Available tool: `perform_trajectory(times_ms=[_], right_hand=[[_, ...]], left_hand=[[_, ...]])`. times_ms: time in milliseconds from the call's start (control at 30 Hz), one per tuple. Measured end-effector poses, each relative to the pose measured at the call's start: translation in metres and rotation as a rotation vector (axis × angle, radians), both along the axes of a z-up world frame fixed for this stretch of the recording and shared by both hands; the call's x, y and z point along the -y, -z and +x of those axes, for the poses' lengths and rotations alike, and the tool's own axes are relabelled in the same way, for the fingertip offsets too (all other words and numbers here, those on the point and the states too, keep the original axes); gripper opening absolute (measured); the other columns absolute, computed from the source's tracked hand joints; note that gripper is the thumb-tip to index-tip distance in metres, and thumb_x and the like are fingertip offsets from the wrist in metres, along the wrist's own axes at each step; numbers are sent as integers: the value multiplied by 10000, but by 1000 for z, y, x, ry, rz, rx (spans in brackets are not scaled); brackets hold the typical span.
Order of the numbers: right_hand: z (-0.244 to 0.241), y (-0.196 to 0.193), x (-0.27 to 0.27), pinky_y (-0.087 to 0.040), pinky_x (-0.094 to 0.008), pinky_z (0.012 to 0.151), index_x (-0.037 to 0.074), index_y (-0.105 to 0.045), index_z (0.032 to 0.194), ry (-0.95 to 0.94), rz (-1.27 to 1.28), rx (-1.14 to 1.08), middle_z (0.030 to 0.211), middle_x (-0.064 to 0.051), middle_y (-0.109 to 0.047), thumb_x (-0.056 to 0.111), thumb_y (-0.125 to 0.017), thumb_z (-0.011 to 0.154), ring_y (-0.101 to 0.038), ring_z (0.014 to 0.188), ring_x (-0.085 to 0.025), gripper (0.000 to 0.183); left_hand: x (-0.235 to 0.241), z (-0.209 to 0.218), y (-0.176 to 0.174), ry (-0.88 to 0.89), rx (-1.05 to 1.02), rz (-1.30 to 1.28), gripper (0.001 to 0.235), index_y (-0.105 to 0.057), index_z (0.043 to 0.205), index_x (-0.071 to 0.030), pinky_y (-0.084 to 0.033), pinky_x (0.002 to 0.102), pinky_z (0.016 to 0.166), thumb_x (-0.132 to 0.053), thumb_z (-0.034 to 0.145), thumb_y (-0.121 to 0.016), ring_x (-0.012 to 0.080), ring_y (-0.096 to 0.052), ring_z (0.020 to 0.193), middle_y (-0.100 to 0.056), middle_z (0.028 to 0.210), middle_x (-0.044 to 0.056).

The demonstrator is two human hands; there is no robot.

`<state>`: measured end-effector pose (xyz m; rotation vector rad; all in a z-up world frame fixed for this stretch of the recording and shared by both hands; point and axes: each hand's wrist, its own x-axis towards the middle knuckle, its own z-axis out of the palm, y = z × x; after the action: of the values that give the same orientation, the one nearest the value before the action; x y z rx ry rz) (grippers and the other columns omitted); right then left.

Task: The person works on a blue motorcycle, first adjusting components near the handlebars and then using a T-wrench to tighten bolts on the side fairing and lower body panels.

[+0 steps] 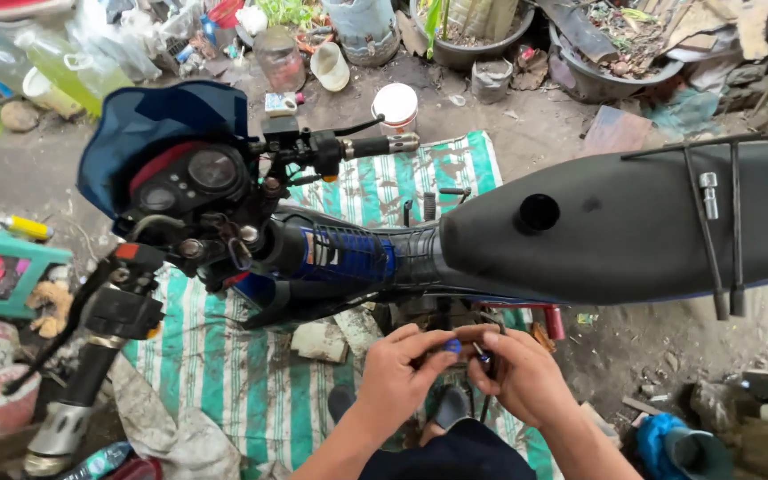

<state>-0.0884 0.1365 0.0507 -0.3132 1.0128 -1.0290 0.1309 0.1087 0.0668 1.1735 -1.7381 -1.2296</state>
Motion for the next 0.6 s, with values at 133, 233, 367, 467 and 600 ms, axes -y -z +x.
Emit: perform_trajectory(times_ms=[133, 233, 367, 467, 600], right_hand=[[34, -16, -11, -329, -482, 595, -234, -632, 1464, 12, 9, 84, 1221, -486, -726, -99, -403, 988, -381, 612, -315, 545], [57, -18, -21, -343, -425, 574, -113, -638, 1502, -64, -85, 55, 1270, -394, -757, -132, -434, 940, -458, 611, -284, 598], [84, -33, -40, -427, -497, 642, -95, -627, 1477, -29, 26, -13, 1348, -403, -712, -125, -426, 1038, -596, 763, -388, 484], [101, -38, -51, -437, -498, 643, -135, -637, 1450, 13, 70, -84, 1328, -391, -706, -136, -438, 1035, -581, 768, -394, 461], [121, -60, -58, -418, -545, 710, -41, -631, 1566, -58, 167, -345, 1032, -323, -672, -84, -435, 1087, -498, 750, -359, 520]], left_hand=[[-10, 44, -2, -109, -63, 239, 293, -872, 988, -80, -446, 374, 707, -298, 1089, -705, 170, -539, 768, -541, 780, 3], [-14, 69, -2, -212, -283, 629, 282, -846, 1094, -28, -278, 366, 560, -270, 1113, -703, 139, -302, 558, -417, 620, 18], [-21, 88, -4, -147, -619, 924, 220, -714, 1060, -24, -319, 383, 603, -184, 1181, -624, 193, -342, 618, -475, 727, 72], [-22, 99, -19, -183, -738, 1114, 220, -713, 1191, 7, -401, 404, 647, -185, 1182, -605, 250, -472, 733, -613, 925, 151], [-22, 108, -35, -296, -868, 1312, 317, -637, 1373, -9, -627, 486, 919, -234, 1187, -515, 425, -702, 1131, -726, 1348, 283]])
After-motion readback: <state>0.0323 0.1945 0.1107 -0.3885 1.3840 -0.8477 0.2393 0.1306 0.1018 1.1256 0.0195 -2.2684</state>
